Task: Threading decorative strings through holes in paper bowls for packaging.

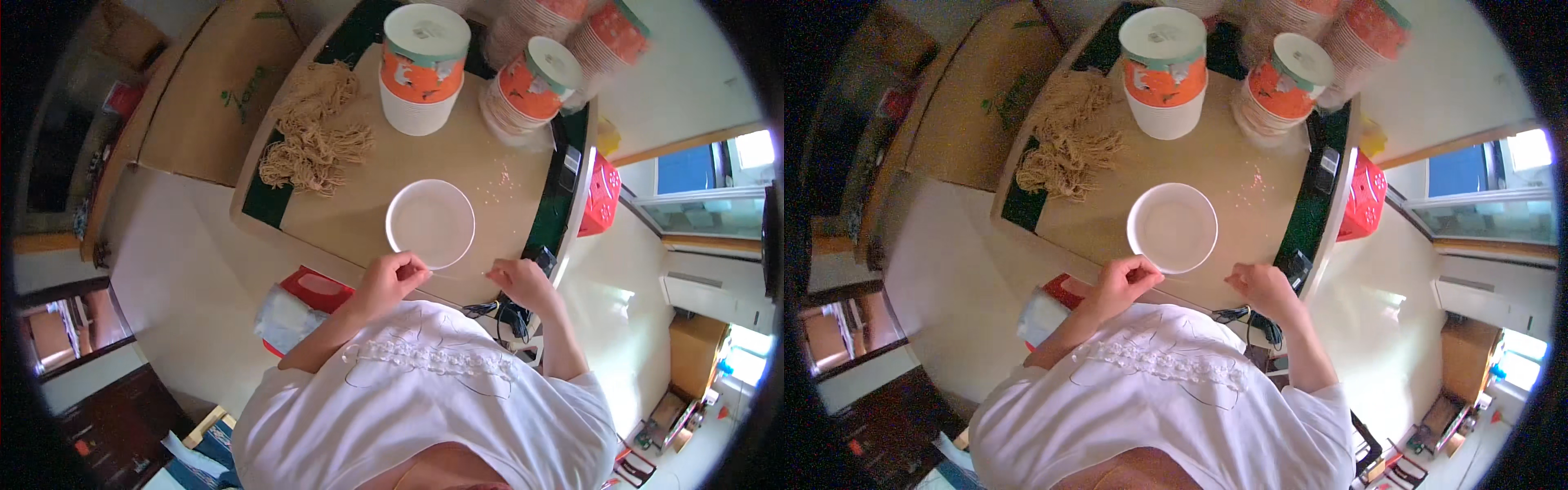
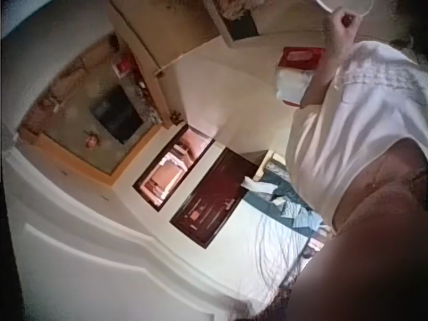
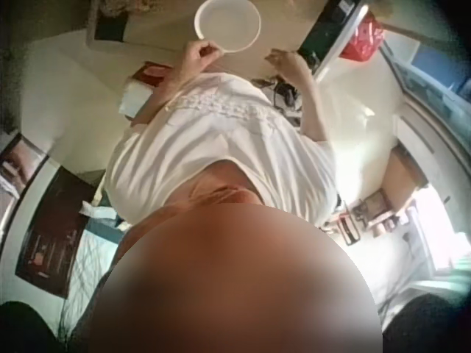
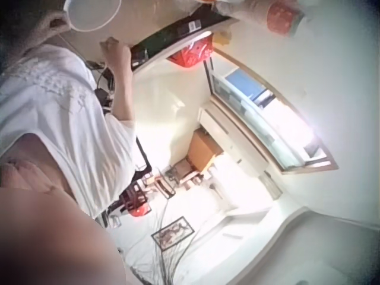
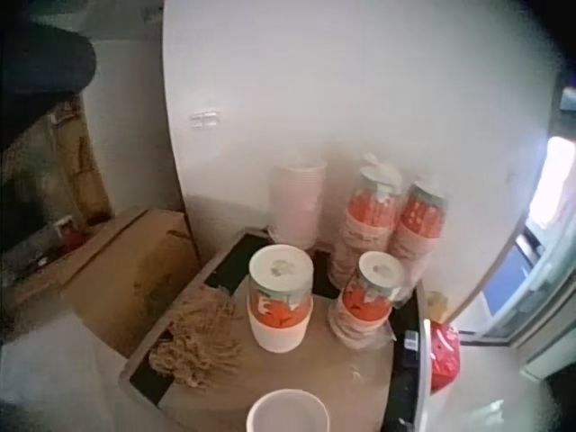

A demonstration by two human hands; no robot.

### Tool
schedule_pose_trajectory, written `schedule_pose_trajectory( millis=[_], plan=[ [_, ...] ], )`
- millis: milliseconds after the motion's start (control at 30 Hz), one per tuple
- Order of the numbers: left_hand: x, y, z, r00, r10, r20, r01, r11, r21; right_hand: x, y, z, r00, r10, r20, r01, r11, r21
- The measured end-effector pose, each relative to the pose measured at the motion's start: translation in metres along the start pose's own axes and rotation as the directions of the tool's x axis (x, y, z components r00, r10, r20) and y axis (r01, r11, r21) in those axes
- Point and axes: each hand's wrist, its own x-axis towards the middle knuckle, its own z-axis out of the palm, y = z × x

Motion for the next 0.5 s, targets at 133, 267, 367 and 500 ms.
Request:
schedule_pose_trajectory(
  millis=[133, 267, 367, 500],
  plan=[
    [0.02, -0.006, 0.008, 0.999, 0.032, -0.008, -0.031, 0.991, 0.13, -0.015, 0.037, 0.0, 0.987, 0.142, -0.078, -0.116, 0.956, 0.269],
    [0.033, 0.005, -0.015, 0.992, 0.115, -0.047, -0.103, 0.973, 0.206, -0.044, 0.063, -0.02, 0.98, -0.119, 0.158, 0.011, 0.831, 0.556],
    [0.032, 0.007, -0.03, 0.996, 0.082, -0.029, -0.074, 0.975, 0.21, -0.06, 0.079, -0.032, 0.99, 0.101, 0.1, -0.141, 0.774, 0.617],
    [0.033, 0.012, -0.038, 0.997, 0.071, -0.024, -0.062, 0.963, 0.261, -0.07, 0.108, -0.022, 0.944, 0.27, 0.19, -0.327, 0.841, 0.431]
  ],
)
